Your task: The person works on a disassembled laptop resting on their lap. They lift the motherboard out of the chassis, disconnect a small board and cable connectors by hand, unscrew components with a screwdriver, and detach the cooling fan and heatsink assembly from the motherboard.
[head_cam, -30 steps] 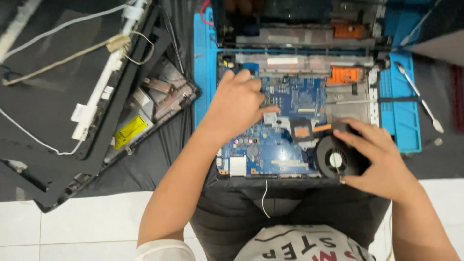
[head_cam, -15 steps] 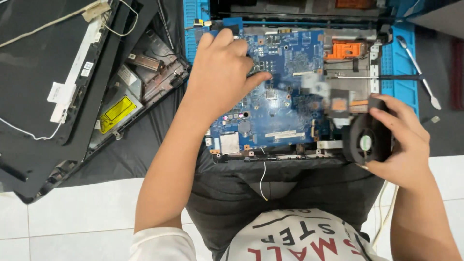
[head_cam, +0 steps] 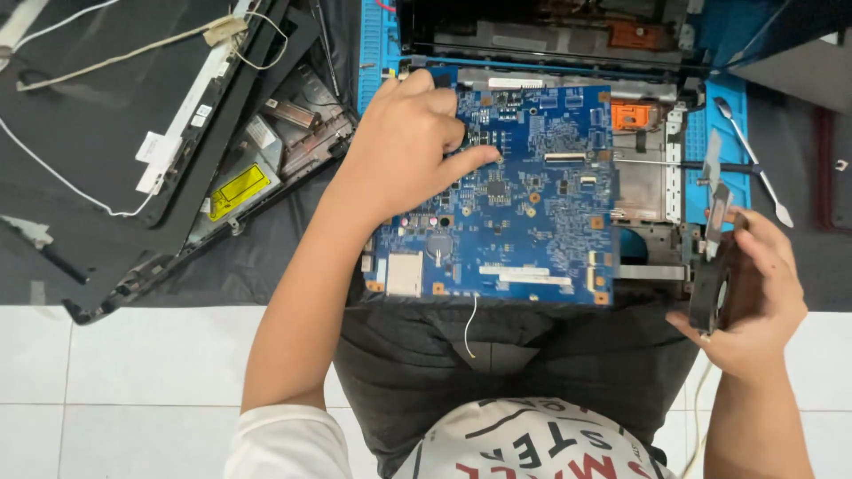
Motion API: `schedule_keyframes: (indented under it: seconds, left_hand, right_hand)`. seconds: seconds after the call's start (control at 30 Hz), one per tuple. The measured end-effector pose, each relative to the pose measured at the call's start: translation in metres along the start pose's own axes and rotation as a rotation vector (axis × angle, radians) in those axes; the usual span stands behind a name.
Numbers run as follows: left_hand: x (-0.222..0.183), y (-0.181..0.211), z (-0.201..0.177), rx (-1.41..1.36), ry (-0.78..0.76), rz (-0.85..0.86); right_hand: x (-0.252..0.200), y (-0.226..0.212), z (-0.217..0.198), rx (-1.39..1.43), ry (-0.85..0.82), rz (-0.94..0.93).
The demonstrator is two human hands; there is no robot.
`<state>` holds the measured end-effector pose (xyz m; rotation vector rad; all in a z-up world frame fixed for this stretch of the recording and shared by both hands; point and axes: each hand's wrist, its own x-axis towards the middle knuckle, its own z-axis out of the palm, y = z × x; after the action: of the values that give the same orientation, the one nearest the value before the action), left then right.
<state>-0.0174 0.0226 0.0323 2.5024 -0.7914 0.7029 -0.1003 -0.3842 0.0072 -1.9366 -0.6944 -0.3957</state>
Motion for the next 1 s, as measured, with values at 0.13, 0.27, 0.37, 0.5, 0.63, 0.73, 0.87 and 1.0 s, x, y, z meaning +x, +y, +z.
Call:
schedule_keyframes:
  seconds: [0.13, 0.27, 0.37, 0.5, 0.63, 0.73, 0.87, 1.0]
  left_hand:
    - [0.003, -0.011, 0.015, -0.013, -0.017, 0.042]
    - [0.005, -0.001, 0.021, 0.106, -0.023, 0.115]
    - [0.0, 0.004, 0.023, 0.052, -0.05, 0.092]
    - [-0.009, 0.004, 0.022, 0.034, -0.121, 0.022]
    - [-0.02, -0.002, 0.028, -0.06, -0.149, -0.052]
    - [-0.024, -0.008, 0.018, -0.232, -0.131, -0.137]
    - [-0.03, -0.021, 0.009, -0.12, 0.118, -0.168]
    - [-0.035, -0.027, 0.016, 0.066, 0.194, -0.252]
  right_hand:
    - [-0.005, 0.001, 0.003, 0.039, 0.014, 0.044]
    - [-0.007, 0.007, 0.003, -0.069, -0.007, 0.058]
    - [-0.002, 0.003, 0.005, -0.215, -0.052, 0.105]
    - [0.01, -0.003, 0.012, -0.37, -0.121, 0.202]
    - [0.021, 0.001, 0.019, -0.612, -0.197, 0.197]
    - [0.036, 0.001, 0.022, -0.676, -0.281, 0.199]
    - [0.055, -0.003, 0.026, -0.7, -0.377, 0.199]
    - [0.072, -0.009, 0.032, -0.816, -0.503, 0.098]
